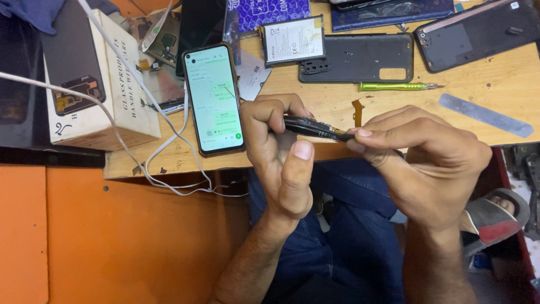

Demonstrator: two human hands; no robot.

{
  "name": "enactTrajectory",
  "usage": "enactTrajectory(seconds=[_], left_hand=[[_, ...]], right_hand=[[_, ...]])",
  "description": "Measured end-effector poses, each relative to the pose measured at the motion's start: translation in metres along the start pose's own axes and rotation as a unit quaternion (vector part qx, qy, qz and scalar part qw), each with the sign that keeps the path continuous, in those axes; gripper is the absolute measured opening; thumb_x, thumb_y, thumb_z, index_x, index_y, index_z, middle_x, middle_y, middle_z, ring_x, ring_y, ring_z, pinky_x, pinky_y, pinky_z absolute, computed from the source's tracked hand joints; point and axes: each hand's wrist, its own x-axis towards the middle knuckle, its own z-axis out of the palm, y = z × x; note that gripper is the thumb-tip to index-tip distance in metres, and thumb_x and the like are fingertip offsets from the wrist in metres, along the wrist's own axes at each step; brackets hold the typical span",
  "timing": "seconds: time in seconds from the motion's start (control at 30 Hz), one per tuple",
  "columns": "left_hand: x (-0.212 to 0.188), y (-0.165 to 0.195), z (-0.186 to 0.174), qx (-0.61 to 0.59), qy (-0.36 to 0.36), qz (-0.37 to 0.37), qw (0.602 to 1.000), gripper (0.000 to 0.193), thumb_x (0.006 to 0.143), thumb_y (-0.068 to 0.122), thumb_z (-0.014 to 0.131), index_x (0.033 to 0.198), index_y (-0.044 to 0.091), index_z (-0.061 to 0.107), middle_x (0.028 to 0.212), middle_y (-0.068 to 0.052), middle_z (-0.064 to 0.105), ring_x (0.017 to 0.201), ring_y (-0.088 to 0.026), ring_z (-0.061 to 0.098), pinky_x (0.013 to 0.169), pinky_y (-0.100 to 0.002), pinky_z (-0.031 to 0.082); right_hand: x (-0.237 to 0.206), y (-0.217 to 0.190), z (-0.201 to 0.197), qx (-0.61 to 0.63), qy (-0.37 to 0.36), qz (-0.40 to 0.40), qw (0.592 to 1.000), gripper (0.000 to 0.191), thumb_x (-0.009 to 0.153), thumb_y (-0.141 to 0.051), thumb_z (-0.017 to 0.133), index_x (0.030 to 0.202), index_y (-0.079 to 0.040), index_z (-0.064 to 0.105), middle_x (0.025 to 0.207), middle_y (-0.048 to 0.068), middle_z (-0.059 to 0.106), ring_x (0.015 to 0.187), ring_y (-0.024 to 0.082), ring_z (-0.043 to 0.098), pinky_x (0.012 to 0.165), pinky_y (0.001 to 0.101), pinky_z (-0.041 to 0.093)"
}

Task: The person disassembles a smartphone, removes the battery, applies adhesive to the frame, and reassembles the device. They use a screwdriver, a plastic pry tool, and a glue bottle to manipulate the phone components.

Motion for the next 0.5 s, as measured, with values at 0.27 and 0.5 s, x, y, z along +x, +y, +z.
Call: enactTrajectory(seconds=[0.27,0.5], left_hand=[[-0.0003,-0.0008,-0.0032,-0.013,-0.022,0.002,1.000,0.031,0.099,0.025,0.060,0.111,0.006,0.038,0.108,-0.012,0.047,0.097,-0.013,0.045,0.093,-0.027,0.044],[0.0017,0.0019,-0.0019,0.023,-0.046,0.008,0.999,0.038,0.098,0.013,0.068,0.113,0.009,0.034,0.117,-0.011,0.044,0.104,-0.011,0.046,0.095,-0.026,0.046]], right_hand=[[0.0043,0.0061,-0.0070,-0.041,-0.032,-0.048,0.997,0.011,0.088,0.008,0.074,0.098,0.003,0.071,0.094,0.017,0.073,0.086,0.020,0.075,0.072,0.0246,0.063],[0.0049,0.0103,-0.0077,0.000,-0.030,-0.040,0.999,0.013,0.084,0.009,0.075,0.095,0.002,0.071,0.091,0.016,0.073,0.083,0.020,0.075,0.073,0.0271,0.066]])
